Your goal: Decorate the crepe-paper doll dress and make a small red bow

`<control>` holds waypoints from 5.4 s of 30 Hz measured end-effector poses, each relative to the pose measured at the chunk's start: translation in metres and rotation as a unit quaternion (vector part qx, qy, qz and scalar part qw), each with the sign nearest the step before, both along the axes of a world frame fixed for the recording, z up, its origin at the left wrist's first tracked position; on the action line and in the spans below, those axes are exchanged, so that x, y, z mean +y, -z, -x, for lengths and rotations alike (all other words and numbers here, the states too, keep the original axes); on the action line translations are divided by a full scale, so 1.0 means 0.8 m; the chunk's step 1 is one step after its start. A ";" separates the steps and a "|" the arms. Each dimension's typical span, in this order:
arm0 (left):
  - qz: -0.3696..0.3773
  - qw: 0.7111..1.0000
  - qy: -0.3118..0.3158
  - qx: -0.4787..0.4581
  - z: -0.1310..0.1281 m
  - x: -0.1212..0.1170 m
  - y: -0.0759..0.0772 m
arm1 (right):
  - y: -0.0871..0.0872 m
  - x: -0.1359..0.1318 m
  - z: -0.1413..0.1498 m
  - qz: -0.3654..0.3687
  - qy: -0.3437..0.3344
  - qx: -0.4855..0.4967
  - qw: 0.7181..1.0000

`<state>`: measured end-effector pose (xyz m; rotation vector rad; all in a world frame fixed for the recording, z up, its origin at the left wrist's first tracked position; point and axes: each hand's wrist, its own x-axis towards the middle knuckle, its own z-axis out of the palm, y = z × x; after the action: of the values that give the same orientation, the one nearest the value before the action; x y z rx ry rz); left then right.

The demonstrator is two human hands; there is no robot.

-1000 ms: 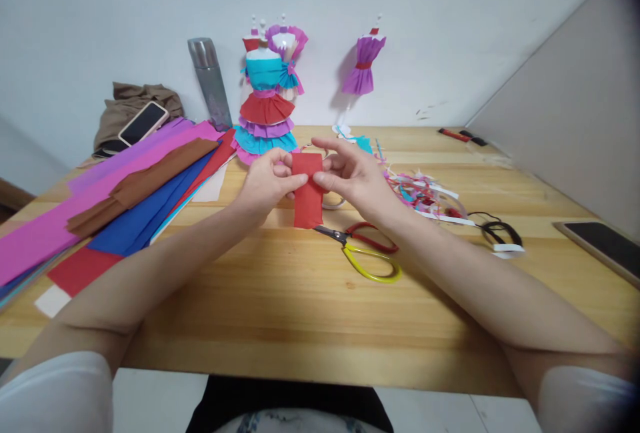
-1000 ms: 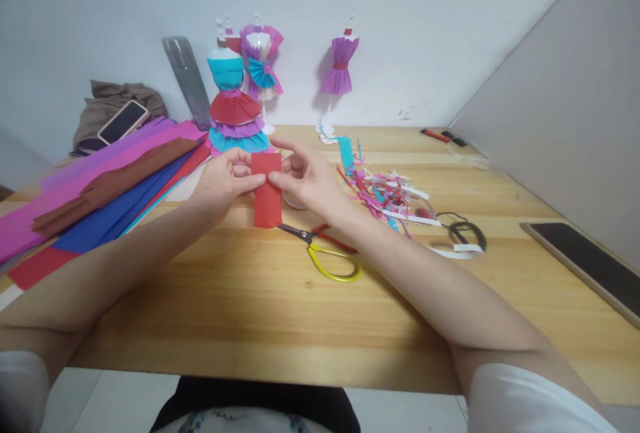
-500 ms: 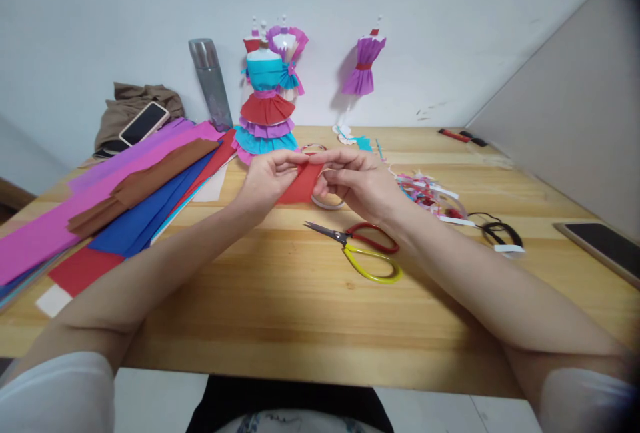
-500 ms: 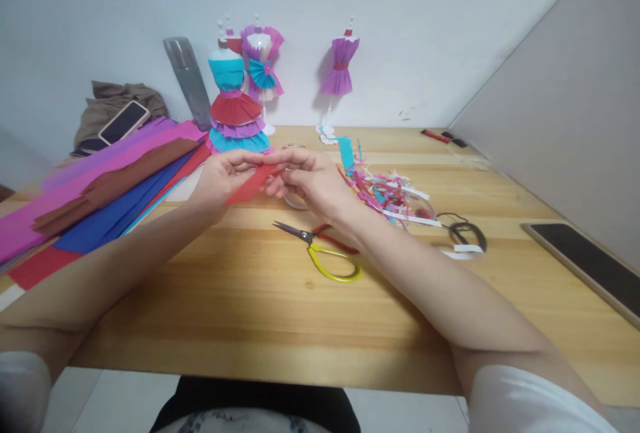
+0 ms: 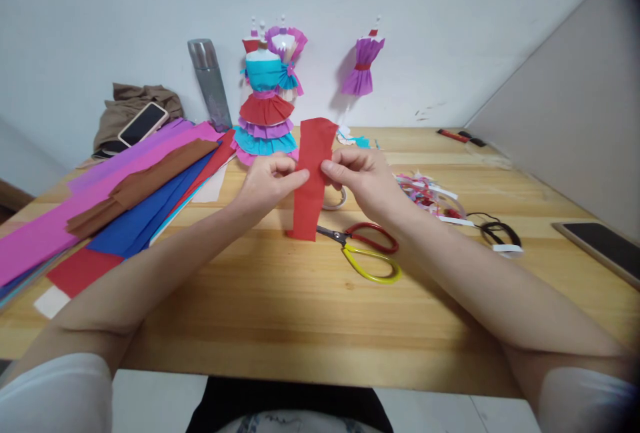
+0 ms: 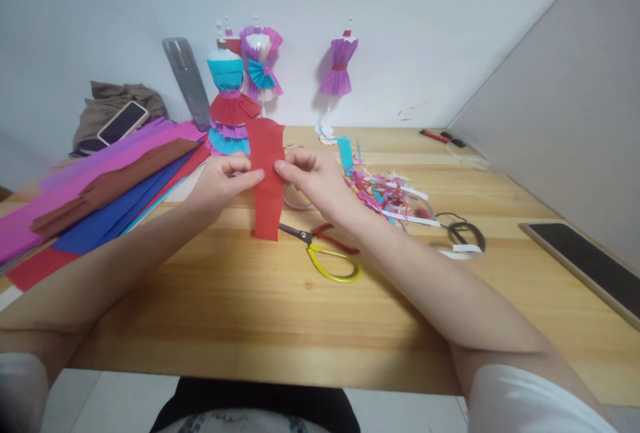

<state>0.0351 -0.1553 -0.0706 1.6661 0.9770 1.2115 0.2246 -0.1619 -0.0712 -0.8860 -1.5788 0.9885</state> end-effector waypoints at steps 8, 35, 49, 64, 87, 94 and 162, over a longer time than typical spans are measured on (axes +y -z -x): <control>0.079 0.993 0.056 -0.071 -0.003 -0.005 0.001 | 0.001 -0.013 0.006 0.114 -0.033 0.013 0.993; 0.156 0.982 0.074 -0.075 0.001 0.006 0.007 | 0.020 0.005 0.010 0.091 -0.007 0.067 0.994; 0.123 0.989 0.038 -0.069 -0.001 0.007 0.008 | 0.020 0.001 0.013 -0.027 0.038 0.023 0.999; 0.095 0.989 -0.035 -0.111 -0.010 -0.003 0.001 | 0.024 0.000 0.014 -0.032 0.050 0.018 0.998; -0.046 0.996 -0.074 0.008 -0.006 -0.003 0.009 | 0.036 0.004 0.014 -0.090 0.126 -0.025 0.988; -0.122 0.990 -0.067 0.026 -0.004 0.003 0.021 | 0.040 0.004 0.011 -0.157 0.150 -0.083 0.973; 0.176 0.976 0.069 -0.106 0.005 0.027 0.026 | 0.046 0.011 -0.008 -0.274 0.115 -0.247 0.922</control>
<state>0.0307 -0.1339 -0.0917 1.2766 0.8695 1.0297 0.2308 -0.1527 -0.1078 -0.9258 -1.9764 0.1199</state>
